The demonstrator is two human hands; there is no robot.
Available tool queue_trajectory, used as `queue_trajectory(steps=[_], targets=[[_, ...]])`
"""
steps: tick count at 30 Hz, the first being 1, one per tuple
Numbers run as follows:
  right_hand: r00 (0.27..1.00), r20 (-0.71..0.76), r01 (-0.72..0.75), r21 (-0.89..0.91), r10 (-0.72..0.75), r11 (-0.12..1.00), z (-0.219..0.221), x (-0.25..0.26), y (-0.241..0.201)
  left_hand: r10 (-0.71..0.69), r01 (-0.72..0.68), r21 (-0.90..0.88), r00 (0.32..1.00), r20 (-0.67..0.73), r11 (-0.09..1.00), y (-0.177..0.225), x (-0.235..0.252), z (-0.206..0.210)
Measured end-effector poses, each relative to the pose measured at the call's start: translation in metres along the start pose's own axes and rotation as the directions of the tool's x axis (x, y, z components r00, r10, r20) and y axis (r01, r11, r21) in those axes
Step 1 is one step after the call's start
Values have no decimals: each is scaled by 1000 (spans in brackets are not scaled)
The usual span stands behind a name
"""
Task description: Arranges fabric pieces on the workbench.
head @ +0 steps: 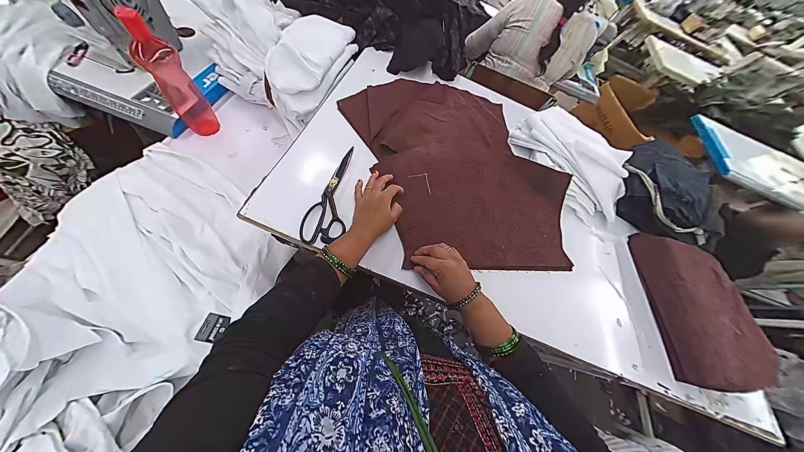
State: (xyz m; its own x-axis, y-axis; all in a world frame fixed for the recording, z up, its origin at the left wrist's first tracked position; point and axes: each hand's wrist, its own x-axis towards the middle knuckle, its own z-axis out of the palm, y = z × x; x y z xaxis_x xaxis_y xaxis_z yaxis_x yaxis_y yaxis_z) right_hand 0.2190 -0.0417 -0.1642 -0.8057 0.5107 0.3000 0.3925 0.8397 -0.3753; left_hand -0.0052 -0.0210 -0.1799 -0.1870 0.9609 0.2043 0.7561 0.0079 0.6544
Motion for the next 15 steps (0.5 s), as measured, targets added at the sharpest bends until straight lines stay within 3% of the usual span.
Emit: queue_trajectory(steps=[4, 15], targets=[[995, -90, 25, -96, -34, 995, 10, 1, -3, 8, -7, -51, 1000, 15, 999, -1, -1, -3], [989, -143, 15, -217, -47, 976, 17, 3, -9, 4, -4, 11, 997, 71, 1000, 0, -1, -4]])
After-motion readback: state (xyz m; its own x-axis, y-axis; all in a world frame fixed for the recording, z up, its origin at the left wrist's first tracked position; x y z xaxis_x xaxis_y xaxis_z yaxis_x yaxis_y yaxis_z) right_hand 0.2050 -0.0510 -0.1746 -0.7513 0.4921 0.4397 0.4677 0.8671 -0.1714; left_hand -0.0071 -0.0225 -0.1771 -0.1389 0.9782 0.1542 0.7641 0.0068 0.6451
